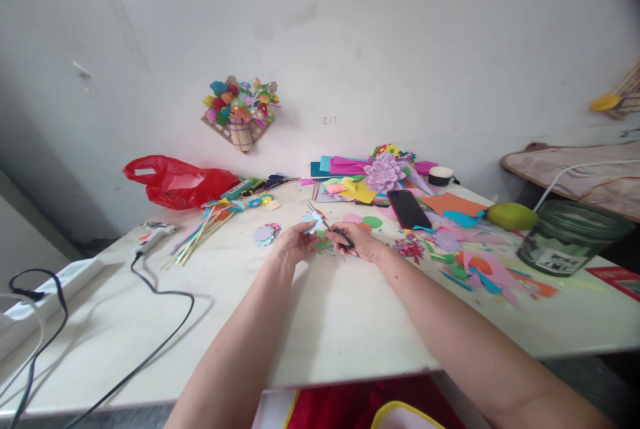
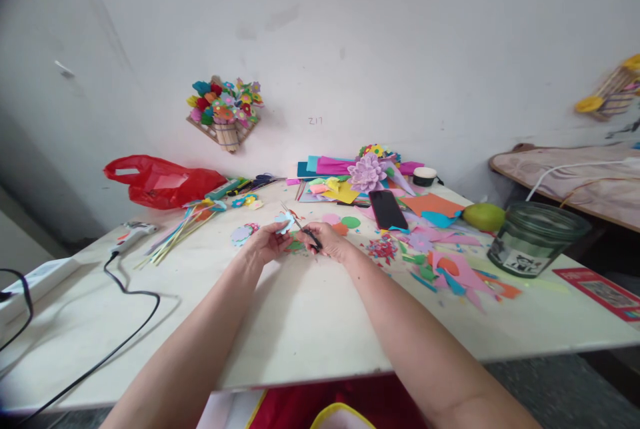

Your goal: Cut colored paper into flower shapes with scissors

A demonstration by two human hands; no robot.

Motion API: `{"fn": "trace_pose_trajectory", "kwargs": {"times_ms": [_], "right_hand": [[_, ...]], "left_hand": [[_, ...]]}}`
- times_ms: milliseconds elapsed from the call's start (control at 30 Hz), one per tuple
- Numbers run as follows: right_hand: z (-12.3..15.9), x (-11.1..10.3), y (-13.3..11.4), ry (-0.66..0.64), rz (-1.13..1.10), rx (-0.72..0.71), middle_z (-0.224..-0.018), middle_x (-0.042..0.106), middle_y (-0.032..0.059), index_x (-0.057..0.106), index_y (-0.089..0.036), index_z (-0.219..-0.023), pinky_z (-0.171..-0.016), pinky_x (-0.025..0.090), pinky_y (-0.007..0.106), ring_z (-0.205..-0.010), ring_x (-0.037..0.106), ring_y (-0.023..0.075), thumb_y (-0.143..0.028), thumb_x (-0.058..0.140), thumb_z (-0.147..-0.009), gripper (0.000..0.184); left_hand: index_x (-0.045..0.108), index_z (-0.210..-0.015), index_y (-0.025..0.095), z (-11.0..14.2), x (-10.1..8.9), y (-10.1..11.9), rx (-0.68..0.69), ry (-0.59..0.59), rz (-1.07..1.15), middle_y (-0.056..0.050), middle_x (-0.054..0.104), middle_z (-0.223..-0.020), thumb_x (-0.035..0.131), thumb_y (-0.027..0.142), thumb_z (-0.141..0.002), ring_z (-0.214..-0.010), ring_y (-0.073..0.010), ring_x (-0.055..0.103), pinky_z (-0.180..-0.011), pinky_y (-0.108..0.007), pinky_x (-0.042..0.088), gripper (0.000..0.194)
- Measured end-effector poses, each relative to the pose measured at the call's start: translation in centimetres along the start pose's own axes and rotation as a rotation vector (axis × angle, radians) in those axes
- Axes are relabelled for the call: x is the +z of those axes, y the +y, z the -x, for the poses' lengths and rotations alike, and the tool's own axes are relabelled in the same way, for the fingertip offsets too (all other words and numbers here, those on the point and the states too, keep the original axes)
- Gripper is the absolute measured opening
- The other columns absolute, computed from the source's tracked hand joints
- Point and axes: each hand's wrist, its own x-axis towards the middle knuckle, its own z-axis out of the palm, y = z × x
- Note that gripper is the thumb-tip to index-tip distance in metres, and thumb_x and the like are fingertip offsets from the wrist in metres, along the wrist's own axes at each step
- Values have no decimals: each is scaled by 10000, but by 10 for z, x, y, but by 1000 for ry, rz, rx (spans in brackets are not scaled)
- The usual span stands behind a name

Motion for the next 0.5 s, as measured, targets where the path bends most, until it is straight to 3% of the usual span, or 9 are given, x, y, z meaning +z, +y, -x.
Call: {"fn": "trace_pose_trajectory", "kwargs": {"times_ms": [233,500], "right_hand": [[3,-4,-1,-63,1,-17,-516,529,-39,554,-141,-744,-284,192,153,-369,427,45,-390,649,-716,268],[0,-6,6,-104,-63,-25,-557,562,-31,519,-149,-738,-284,220,147,-381,455,46,-403,651,-704,288]], "left_hand": [[615,-802,95,2,-7,2,3,-150,26,-41,624,-583,555,-1,-761,-425,-109,568,-482,-243,550,120],[592,-761,104,12,7,-2,92,-76,96,-27,605,-575,534,2,-791,-438,-90,559,-545,-234,568,120]]}}
